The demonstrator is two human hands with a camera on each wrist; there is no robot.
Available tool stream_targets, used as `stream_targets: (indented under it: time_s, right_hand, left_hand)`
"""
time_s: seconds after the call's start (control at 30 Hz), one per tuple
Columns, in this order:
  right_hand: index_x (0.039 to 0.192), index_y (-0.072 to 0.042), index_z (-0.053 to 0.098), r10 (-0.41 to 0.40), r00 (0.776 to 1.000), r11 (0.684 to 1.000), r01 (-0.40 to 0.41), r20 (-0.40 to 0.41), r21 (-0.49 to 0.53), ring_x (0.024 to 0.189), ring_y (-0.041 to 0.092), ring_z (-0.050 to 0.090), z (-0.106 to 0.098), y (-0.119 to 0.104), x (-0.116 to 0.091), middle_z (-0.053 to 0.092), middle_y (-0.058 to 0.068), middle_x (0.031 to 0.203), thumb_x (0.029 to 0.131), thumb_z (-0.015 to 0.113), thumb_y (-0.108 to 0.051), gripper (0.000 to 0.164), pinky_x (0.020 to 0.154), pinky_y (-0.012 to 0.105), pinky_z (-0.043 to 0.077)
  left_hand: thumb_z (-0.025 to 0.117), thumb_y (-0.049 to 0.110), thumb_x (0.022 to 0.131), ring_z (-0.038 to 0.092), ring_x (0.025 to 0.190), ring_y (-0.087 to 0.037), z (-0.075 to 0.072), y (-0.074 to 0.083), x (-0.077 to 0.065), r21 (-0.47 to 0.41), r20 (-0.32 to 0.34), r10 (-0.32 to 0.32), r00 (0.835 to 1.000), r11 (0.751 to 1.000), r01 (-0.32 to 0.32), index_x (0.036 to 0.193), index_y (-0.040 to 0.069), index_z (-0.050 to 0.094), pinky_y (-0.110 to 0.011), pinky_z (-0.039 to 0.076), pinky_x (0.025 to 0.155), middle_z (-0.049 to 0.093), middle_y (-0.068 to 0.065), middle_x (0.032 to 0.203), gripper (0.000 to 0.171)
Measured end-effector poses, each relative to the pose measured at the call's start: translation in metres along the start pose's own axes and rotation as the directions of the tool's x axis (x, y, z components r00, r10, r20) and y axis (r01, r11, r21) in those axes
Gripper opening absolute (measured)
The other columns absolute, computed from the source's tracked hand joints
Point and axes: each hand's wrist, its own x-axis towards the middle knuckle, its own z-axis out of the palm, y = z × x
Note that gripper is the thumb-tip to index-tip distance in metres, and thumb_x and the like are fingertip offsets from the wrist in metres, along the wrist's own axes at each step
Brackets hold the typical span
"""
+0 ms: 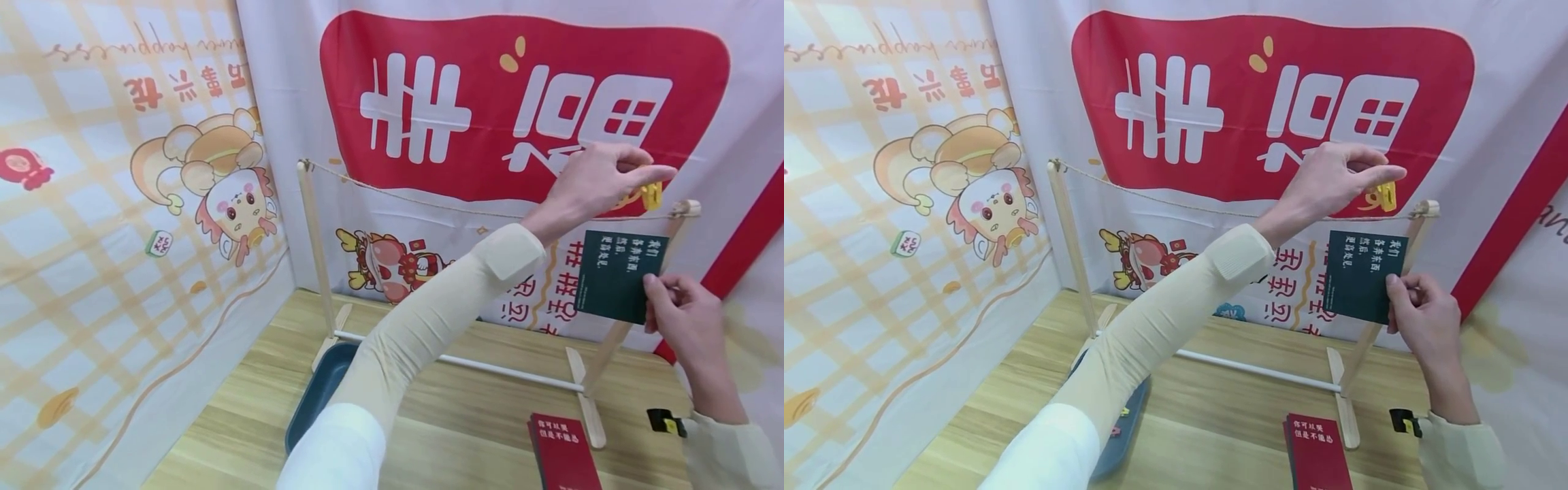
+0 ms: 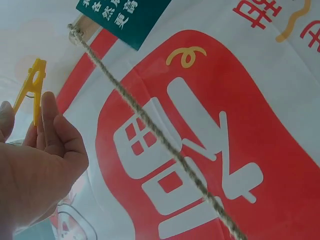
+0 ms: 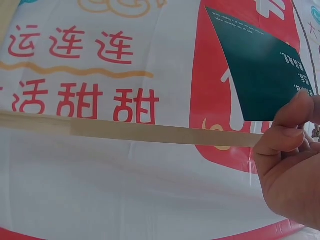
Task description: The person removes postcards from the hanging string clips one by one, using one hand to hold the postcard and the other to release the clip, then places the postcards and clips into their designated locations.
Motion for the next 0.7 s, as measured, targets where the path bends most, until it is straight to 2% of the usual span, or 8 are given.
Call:
stream_targets:
  time_s: [0.17, 0.33, 0.7]
  right_hand:
    - [0.102, -0.013, 0.055, -0.011, 1.000, 1.000, 0.012, 0.028, -0.011, 0.052, 0.014, 0.058, 0.001, 0.002, -0.004, 0.057, -0.008, 0.064, 0.099, 0.054, -0.037, 0.024, 0.057, 0.013, 0.049]
    - [0.102, -0.015, 0.054, -0.002, 0.996, 0.998, 0.007, 0.087, -0.061, 0.054, 0.018, 0.059, -0.002, 0.004, -0.010, 0.058, -0.002, 0.066, 0.100, 0.052, -0.040, 0.025, 0.056, 0.016, 0.050]
    - [0.100, -0.013, 0.052, -0.041, 0.987, 0.991, 0.059, 0.154, -0.120, 0.055, 0.019, 0.057, -0.008, 0.009, -0.022, 0.057, 0.001, 0.068, 0.101, 0.049, -0.039, 0.027, 0.049, 0.023, 0.049]
  left_hand:
    - [0.071, 0.040, 0.089, 0.052, 0.087, 0.014, -0.007, -0.002, -0.009, -0.047, 0.033, 0.021, 0.999, 0.999, -0.019, 0.129, 0.029, 0.061, -0.002, 0.045, 0.069, 0.066, 0.021, 0.117, 0.043]
    - [0.071, 0.036, 0.089, 0.055, 0.089, 0.014, -0.012, -0.005, -0.015, -0.088, 0.093, 0.049, 0.994, 0.995, -0.041, 0.145, 0.029, 0.047, -0.003, 0.047, 0.070, 0.068, 0.018, 0.118, 0.061]
    - [0.072, 0.023, 0.089, 0.061, 0.093, 0.009, -0.024, -0.008, -0.031, -0.111, 0.187, 0.122, 0.975, 0.989, -0.103, 0.137, 0.018, 0.057, -0.003, 0.047, 0.075, 0.068, 0.010, 0.121, 0.050]
